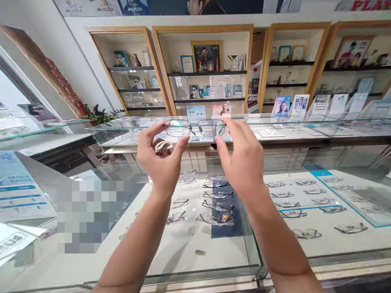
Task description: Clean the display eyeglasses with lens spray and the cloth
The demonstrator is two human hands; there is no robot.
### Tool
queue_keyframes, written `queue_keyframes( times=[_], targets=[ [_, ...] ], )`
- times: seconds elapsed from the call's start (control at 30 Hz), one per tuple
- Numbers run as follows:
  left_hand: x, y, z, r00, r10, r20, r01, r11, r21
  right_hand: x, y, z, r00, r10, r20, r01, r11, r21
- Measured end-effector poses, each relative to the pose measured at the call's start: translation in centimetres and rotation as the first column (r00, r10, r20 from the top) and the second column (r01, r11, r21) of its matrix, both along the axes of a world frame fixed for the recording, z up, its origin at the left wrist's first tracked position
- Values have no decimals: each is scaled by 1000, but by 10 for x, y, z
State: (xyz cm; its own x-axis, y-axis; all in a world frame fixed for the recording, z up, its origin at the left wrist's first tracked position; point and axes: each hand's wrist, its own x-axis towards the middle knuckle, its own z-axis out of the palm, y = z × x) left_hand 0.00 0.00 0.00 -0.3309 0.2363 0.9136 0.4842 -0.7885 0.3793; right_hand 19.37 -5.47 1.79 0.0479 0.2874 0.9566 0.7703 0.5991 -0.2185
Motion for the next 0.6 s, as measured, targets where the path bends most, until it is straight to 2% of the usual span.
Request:
queue_keyframes(
  times=[0.6],
  targets=[
    [2, 1, 2, 989, -145, -8, 144, 989, -11, -4, 1, 0, 1000, 0, -3, 0, 998, 64]
  ],
)
